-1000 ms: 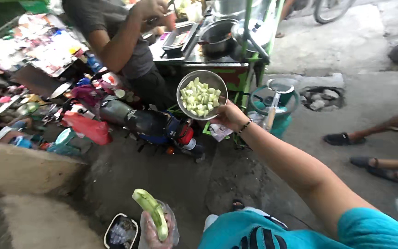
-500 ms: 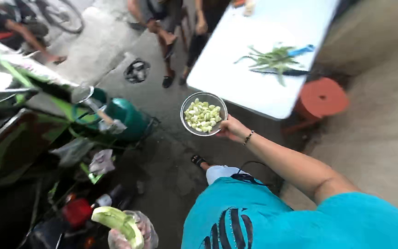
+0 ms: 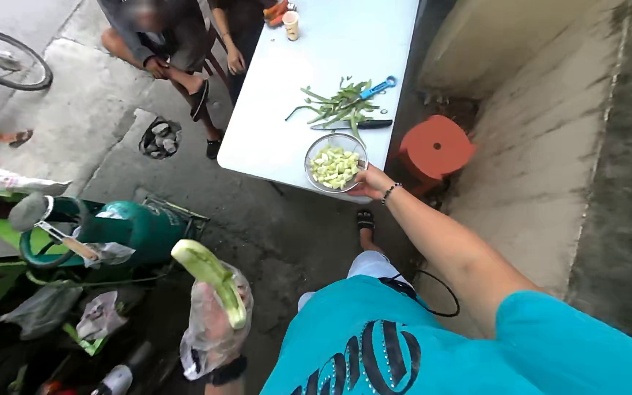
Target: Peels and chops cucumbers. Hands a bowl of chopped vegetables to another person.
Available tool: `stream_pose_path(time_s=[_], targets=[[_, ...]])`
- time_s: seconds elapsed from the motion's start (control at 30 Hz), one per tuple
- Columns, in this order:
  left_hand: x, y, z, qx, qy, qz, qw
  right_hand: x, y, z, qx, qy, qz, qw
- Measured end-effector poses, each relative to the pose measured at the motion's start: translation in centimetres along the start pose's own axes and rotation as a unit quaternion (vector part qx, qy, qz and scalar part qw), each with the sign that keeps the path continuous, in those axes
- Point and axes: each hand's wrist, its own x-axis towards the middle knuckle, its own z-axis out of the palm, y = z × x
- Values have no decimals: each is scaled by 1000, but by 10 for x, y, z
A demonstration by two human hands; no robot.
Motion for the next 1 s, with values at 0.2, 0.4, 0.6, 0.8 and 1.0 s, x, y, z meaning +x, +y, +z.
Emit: stream_pose_path(time_s=[0.2,0.4,0.6,0.8,1.0], targets=[[108,-74,124,120,127,-8,985,31,-73,-41,-195,-99,59,974],[202,-121,195,645,130,-109,745,29,-108,-103,-323,-70,23,943],[286,-162,210,769,65,-180,609,24,-96,-140,-334,-52,82,938],[300,-163,202,827,45,-73,556,17,-80,-185,-302,-2,115,946],[284,-156,199,802,-150,33,577,1,-53,-218,-235,56,143,960]])
